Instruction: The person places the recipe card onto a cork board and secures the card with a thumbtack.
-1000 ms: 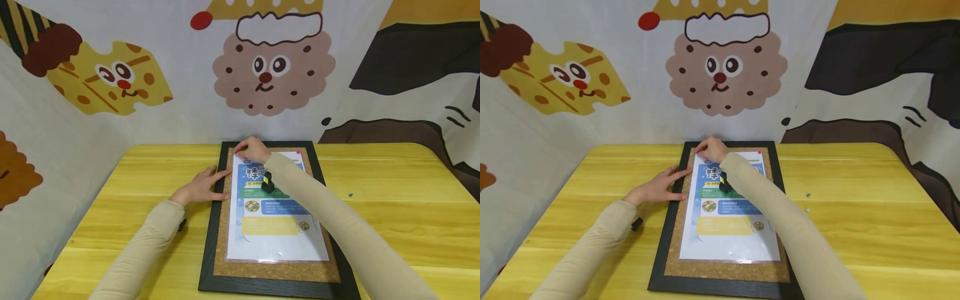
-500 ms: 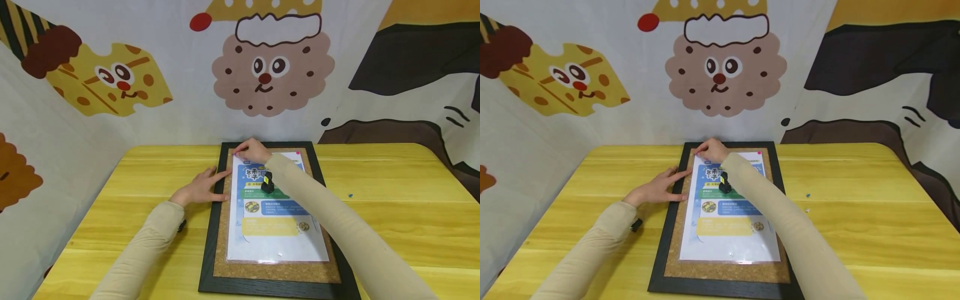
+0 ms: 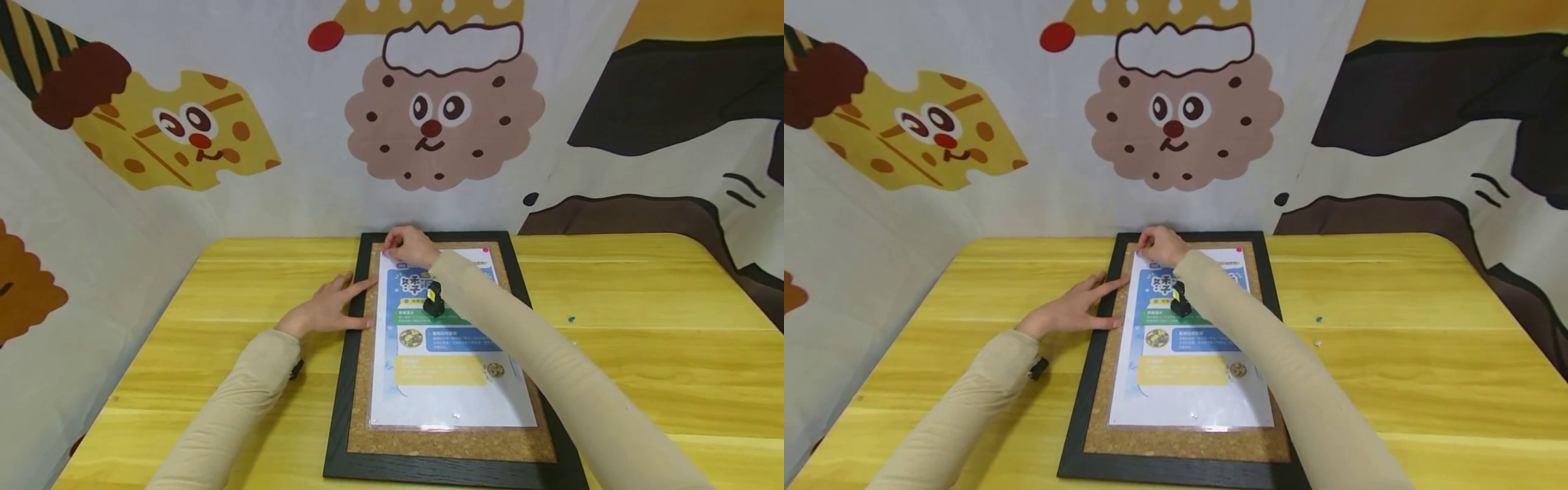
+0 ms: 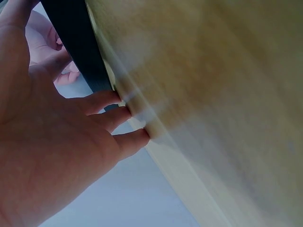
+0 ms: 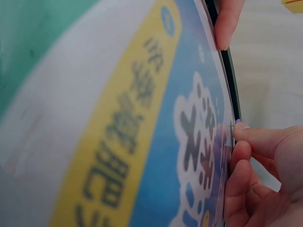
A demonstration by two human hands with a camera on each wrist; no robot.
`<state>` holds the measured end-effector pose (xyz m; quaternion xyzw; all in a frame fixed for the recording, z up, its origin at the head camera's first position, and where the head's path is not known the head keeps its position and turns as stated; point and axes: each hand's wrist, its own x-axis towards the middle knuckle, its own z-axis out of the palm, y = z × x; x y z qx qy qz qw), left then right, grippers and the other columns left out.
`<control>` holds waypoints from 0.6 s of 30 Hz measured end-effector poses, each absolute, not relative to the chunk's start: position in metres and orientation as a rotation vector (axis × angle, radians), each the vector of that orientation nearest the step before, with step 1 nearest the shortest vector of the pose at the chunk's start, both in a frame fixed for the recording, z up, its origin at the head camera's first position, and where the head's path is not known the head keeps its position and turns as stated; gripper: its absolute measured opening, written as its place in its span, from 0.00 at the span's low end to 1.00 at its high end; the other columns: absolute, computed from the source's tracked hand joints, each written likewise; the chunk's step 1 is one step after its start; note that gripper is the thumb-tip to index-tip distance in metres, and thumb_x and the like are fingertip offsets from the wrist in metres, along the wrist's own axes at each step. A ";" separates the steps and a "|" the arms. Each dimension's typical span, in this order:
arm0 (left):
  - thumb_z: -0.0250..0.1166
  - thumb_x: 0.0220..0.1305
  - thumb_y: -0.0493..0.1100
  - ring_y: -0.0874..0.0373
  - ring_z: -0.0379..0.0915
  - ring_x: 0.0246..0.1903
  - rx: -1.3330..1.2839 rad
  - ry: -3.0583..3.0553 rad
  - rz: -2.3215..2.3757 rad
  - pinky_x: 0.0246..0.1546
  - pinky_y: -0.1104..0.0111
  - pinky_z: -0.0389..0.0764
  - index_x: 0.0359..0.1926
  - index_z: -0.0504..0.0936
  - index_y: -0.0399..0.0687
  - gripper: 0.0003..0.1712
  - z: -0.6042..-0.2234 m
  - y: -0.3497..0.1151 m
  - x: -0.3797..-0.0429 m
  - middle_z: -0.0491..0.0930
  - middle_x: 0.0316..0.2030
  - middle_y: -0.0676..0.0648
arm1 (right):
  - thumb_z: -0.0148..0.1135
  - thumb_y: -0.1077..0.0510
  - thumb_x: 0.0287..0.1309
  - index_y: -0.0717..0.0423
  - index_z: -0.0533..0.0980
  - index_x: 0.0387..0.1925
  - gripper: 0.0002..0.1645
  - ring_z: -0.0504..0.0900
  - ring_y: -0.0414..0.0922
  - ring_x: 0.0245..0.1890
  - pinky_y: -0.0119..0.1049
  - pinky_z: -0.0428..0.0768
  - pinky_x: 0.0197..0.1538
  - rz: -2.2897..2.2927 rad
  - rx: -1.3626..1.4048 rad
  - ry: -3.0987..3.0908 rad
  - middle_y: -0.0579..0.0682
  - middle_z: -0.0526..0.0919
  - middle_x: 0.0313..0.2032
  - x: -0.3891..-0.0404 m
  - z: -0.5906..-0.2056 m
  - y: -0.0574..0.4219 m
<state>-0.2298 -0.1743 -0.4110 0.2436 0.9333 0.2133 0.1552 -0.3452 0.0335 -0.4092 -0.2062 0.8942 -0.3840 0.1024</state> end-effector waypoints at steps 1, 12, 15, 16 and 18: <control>0.64 0.62 0.60 0.31 0.42 0.69 0.697 2.674 0.611 0.63 0.37 0.46 0.75 0.54 0.51 0.47 -0.411 -0.174 -0.230 0.45 0.70 0.26 | 0.63 0.61 0.62 0.59 0.78 0.37 0.04 0.75 0.43 0.28 0.31 0.72 0.33 -1.131 -0.608 2.643 0.50 0.78 0.31 -0.345 -0.410 0.033; 0.64 0.62 0.61 0.32 0.40 0.70 0.666 2.663 0.615 0.64 0.38 0.44 0.75 0.54 0.53 0.47 -0.407 -0.173 -0.228 0.44 0.71 0.27 | 0.64 0.61 0.61 0.57 0.82 0.35 0.03 0.77 0.42 0.29 0.32 0.74 0.34 -1.096 -0.547 2.716 0.49 0.82 0.31 -0.344 -0.411 0.029; 0.64 0.62 0.61 0.32 0.40 0.70 0.647 2.659 0.611 0.65 0.39 0.44 0.76 0.54 0.54 0.47 -0.407 -0.172 -0.227 0.43 0.72 0.28 | 0.64 0.61 0.61 0.57 0.83 0.35 0.04 0.77 0.42 0.30 0.32 0.75 0.35 -1.136 -0.514 2.705 0.49 0.83 0.33 -0.344 -0.411 0.030; 0.64 0.61 0.61 0.32 0.39 0.70 0.641 2.658 0.609 0.65 0.39 0.43 0.76 0.54 0.55 0.47 -0.407 -0.172 -0.227 0.43 0.72 0.28 | 0.65 0.61 0.60 0.57 0.83 0.35 0.04 0.78 0.42 0.30 0.32 0.76 0.35 -1.146 -0.507 2.704 0.49 0.83 0.33 -0.344 -0.412 0.030; 0.64 0.61 0.61 0.31 0.40 0.70 0.645 2.661 0.609 0.65 0.38 0.44 0.75 0.54 0.54 0.47 -0.407 -0.172 -0.227 0.43 0.71 0.28 | 0.65 0.61 0.60 0.57 0.84 0.34 0.05 0.78 0.42 0.30 0.32 0.75 0.34 -1.156 -0.495 2.710 0.49 0.83 0.32 -0.344 -0.412 0.030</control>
